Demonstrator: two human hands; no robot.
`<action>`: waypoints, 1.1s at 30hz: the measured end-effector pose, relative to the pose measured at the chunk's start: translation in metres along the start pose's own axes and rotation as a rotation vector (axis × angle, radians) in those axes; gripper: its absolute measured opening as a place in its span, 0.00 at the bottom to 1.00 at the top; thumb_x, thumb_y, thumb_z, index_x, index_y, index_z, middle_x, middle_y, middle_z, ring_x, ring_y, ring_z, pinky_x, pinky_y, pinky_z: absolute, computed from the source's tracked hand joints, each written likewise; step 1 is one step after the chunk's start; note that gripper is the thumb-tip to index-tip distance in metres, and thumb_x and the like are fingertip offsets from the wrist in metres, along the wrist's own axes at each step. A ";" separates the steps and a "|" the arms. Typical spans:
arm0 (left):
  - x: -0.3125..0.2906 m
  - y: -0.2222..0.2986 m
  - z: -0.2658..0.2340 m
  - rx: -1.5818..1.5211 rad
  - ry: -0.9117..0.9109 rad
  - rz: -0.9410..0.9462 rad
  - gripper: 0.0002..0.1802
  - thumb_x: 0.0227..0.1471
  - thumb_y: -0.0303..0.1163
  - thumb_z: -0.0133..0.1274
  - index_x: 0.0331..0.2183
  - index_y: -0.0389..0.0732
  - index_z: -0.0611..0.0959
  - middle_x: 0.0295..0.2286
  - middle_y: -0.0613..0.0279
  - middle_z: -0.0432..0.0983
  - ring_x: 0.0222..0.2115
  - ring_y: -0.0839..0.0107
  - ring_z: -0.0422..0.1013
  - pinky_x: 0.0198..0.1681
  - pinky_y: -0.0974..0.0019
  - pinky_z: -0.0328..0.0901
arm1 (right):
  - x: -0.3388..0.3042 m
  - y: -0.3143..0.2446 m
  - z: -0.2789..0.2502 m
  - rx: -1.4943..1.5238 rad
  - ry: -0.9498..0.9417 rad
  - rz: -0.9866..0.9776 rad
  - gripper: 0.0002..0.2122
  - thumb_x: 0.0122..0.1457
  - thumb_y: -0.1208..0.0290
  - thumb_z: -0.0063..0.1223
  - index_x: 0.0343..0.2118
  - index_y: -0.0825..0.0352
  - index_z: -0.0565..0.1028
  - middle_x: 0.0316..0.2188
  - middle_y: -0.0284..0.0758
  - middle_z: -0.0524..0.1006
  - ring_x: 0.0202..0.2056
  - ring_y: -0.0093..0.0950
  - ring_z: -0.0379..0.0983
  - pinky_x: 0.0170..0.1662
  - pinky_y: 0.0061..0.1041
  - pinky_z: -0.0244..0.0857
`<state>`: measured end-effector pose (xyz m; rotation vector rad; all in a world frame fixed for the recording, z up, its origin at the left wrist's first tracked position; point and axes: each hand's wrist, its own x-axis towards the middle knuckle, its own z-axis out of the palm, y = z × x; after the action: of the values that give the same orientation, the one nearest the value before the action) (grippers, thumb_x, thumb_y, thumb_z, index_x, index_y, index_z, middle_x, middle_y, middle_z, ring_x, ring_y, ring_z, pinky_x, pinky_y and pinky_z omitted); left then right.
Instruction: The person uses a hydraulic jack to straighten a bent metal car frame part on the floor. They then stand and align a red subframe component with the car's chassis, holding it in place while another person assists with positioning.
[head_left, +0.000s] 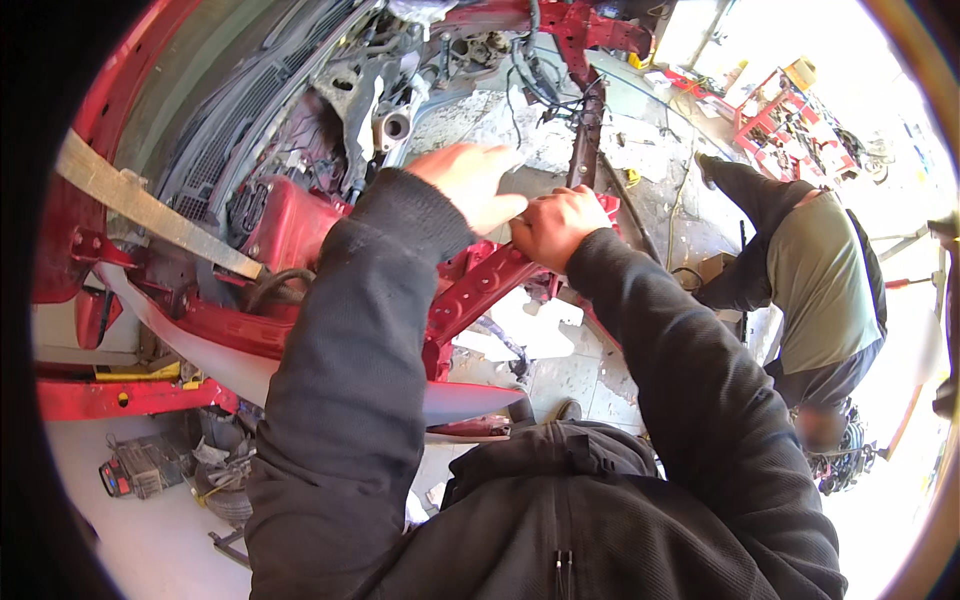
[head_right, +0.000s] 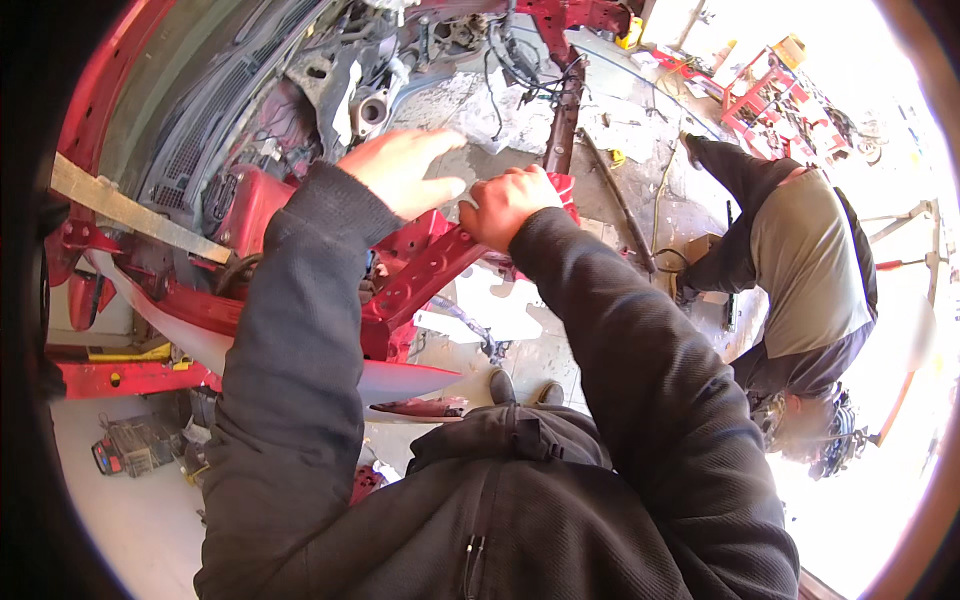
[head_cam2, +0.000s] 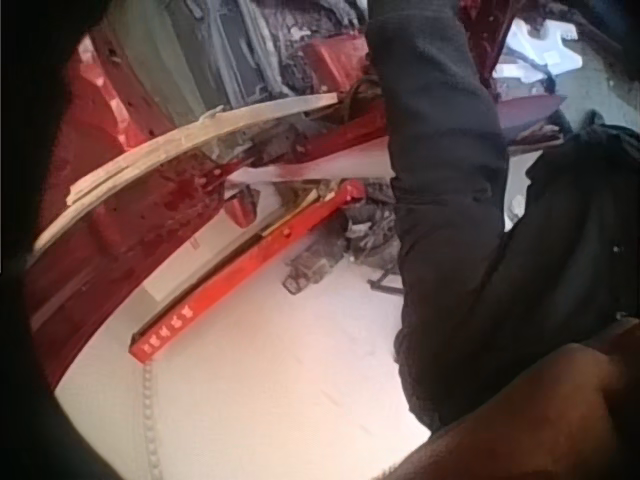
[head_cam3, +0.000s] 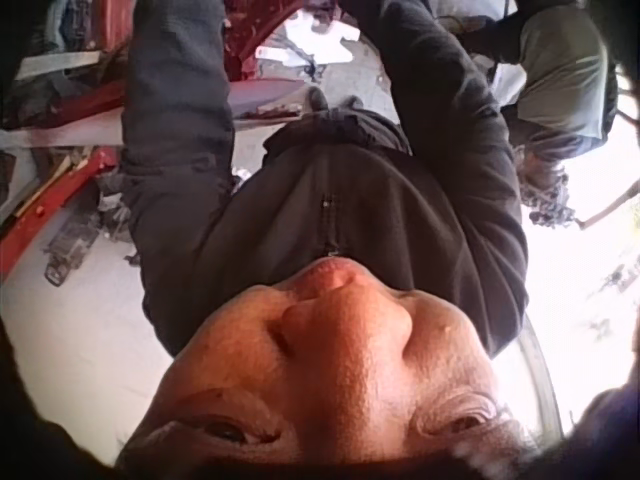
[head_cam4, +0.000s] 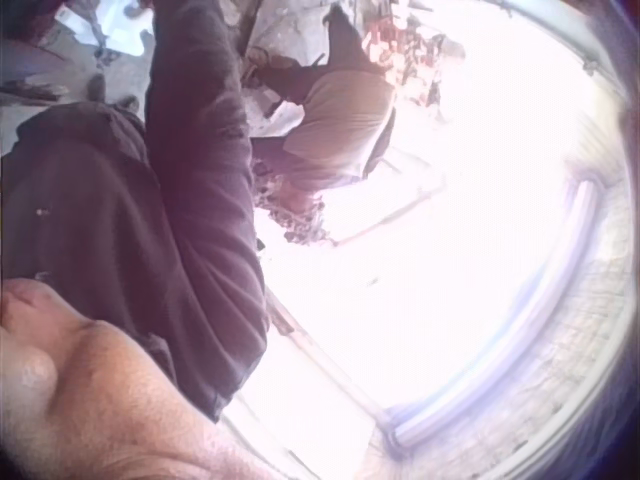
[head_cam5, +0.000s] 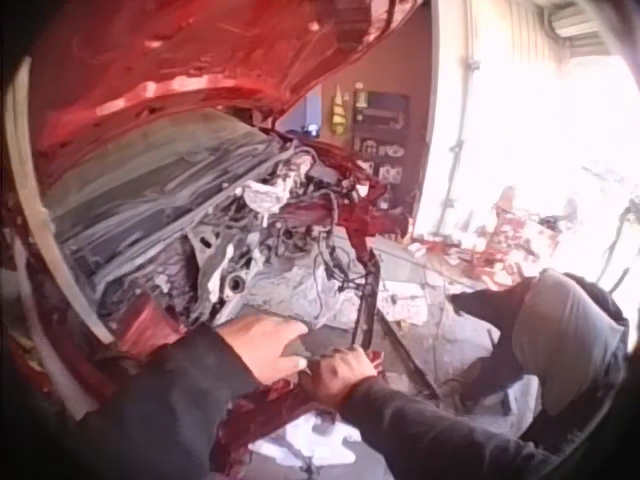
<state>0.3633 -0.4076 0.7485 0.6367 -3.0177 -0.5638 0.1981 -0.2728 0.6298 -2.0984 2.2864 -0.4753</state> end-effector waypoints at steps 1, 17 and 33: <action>-0.002 -0.002 -0.001 -0.039 -0.066 0.020 0.36 0.62 0.46 0.63 0.63 0.34 0.80 0.57 0.36 0.82 0.60 0.40 0.77 0.66 0.47 0.70 | -0.001 0.000 0.000 -0.030 0.012 0.007 0.18 0.64 0.51 0.57 0.29 0.60 0.88 0.30 0.44 0.88 0.39 0.45 0.87 0.49 0.50 0.73; 0.003 -0.022 0.006 -0.144 -0.239 -0.151 0.36 0.64 0.26 0.62 0.71 0.38 0.75 0.57 0.40 0.83 0.45 0.63 0.82 0.53 0.58 0.76 | -0.006 0.000 0.023 0.119 0.236 0.062 0.17 0.54 0.51 0.62 0.33 0.59 0.92 0.41 0.39 0.87 0.48 0.38 0.81 0.50 0.40 0.69; 0.006 -0.036 0.006 -0.174 -0.255 -0.089 0.34 0.65 0.31 0.65 0.69 0.35 0.76 0.54 0.46 0.83 0.49 0.60 0.82 0.55 0.58 0.75 | -0.008 0.004 0.008 0.072 0.071 0.023 0.17 0.62 0.50 0.59 0.36 0.60 0.88 0.39 0.41 0.86 0.48 0.43 0.83 0.54 0.49 0.72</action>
<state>0.3708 -0.4383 0.7296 0.7442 -3.1307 -0.9701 0.1966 -0.2662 0.6194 -2.0529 2.2902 -0.6304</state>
